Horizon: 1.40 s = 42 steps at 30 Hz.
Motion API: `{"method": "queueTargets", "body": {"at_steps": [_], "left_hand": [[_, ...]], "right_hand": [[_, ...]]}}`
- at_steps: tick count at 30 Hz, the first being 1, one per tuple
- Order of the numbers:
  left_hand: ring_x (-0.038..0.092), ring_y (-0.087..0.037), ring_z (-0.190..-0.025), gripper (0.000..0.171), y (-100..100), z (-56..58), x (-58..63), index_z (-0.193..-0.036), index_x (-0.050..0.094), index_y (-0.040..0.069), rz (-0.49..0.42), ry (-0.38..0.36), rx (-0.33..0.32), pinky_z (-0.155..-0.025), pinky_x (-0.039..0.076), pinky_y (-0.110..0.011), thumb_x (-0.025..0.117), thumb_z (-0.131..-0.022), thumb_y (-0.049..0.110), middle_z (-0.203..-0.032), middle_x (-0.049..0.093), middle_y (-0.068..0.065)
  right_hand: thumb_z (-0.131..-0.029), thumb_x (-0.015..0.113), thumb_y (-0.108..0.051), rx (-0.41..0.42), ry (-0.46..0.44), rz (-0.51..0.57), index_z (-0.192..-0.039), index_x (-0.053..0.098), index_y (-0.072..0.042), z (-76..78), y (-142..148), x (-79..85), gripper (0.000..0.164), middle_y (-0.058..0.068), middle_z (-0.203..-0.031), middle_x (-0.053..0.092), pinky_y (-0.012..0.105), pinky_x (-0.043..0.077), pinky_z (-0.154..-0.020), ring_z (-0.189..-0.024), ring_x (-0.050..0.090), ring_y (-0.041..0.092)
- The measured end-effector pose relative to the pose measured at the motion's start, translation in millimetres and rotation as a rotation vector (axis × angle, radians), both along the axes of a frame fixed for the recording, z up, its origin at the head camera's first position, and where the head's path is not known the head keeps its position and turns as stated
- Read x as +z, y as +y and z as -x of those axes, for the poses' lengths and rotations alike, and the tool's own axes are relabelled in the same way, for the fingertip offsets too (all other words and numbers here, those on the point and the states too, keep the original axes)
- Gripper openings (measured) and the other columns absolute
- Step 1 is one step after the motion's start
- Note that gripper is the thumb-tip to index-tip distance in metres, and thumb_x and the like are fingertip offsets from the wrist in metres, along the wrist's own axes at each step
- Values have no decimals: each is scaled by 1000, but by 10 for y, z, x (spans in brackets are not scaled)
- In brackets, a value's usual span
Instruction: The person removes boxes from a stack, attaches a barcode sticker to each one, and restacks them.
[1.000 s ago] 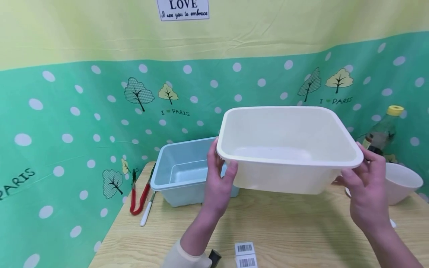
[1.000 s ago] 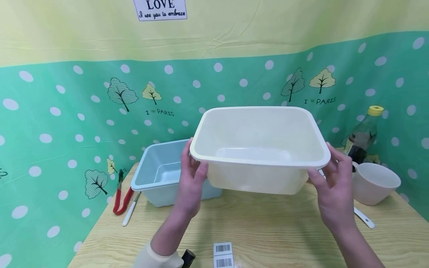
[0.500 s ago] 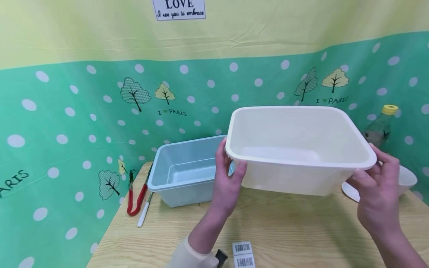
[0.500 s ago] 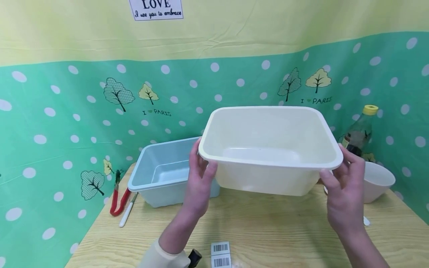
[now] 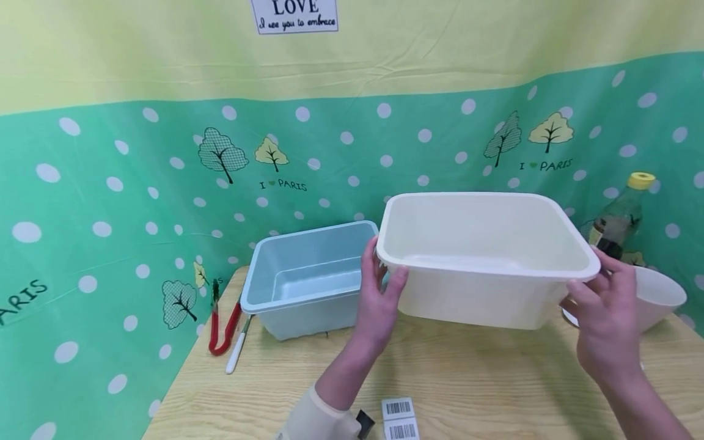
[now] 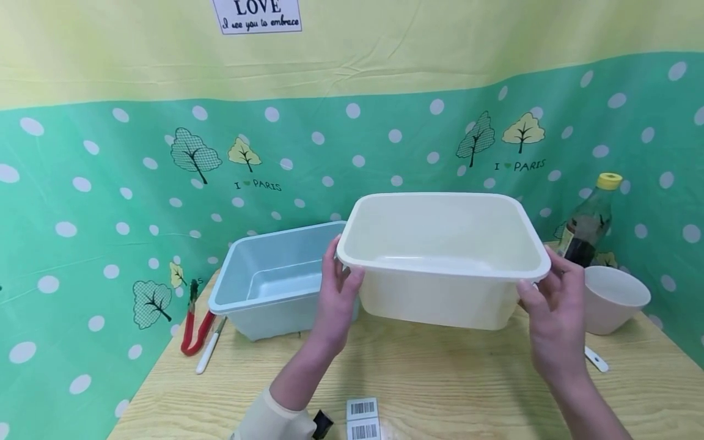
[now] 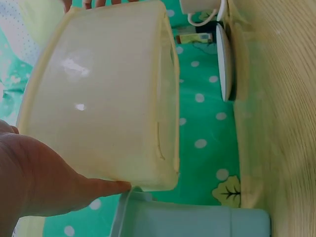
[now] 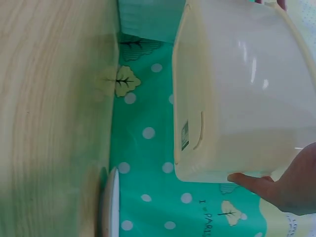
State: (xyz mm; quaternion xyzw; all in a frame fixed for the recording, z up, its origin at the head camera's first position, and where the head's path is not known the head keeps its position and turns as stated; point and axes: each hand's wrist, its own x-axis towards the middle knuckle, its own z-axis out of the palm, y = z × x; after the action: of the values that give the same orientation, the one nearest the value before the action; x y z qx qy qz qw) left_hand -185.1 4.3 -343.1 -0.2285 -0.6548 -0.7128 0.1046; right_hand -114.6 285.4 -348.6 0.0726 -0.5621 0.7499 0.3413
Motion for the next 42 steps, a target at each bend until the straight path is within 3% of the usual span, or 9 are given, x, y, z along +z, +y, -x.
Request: {"method": "queueTargets", "body": {"at_steps": [7,11,23,28,37,42], "left_hand": [[36,-27,-143,69,-64,82,-83,-156,25,30,10,-31,14,-114,30,-57,62,-98,38,-158,38,-3],[38,-24,-141,68,-75,105,-130,-155,28,29,19,-56,13,-113,33,-54,63,-98,35,-154,42,1],[40,-25,-141,68,-70,151,-258,-153,34,15,-8,-117,-3,-116,33,-46,69,-96,25,-153,44,-8],[38,-31,-143,69,-74,154,-274,-151,37,4,-34,-151,1,-117,30,-47,72,-93,17,-151,45,-17],[41,-27,-142,73,-45,105,-302,-151,38,4,0,-228,9,-114,36,-39,77,-90,16,-152,45,-14],[42,-28,-141,73,-19,74,-342,-151,39,3,15,-261,12,-112,38,-36,78,-90,13,-152,46,-13]], "right_hand": [[-100,50,5,23,-58,-111,-143,37,-13,60,-3,-118,48,9,-146,46,19,55,-80,-124,54,17],[-101,52,2,24,-89,-141,-143,36,-14,89,20,-191,47,8,-146,47,18,55,-79,-123,54,14],[-104,54,-8,10,-241,-232,-142,31,-25,135,125,-378,48,16,-160,28,12,52,-78,-127,47,9],[-104,54,-9,24,-272,-238,-142,31,-26,151,165,-424,48,16,-163,25,11,51,-78,-134,43,13],[-107,51,-15,54,-342,-245,-145,27,-30,144,258,-490,48,14,-167,16,9,49,-75,-146,29,20],[-107,50,-16,84,-369,-252,-144,28,-31,122,314,-543,46,13,-168,12,9,49,-75,-141,35,15]]}}
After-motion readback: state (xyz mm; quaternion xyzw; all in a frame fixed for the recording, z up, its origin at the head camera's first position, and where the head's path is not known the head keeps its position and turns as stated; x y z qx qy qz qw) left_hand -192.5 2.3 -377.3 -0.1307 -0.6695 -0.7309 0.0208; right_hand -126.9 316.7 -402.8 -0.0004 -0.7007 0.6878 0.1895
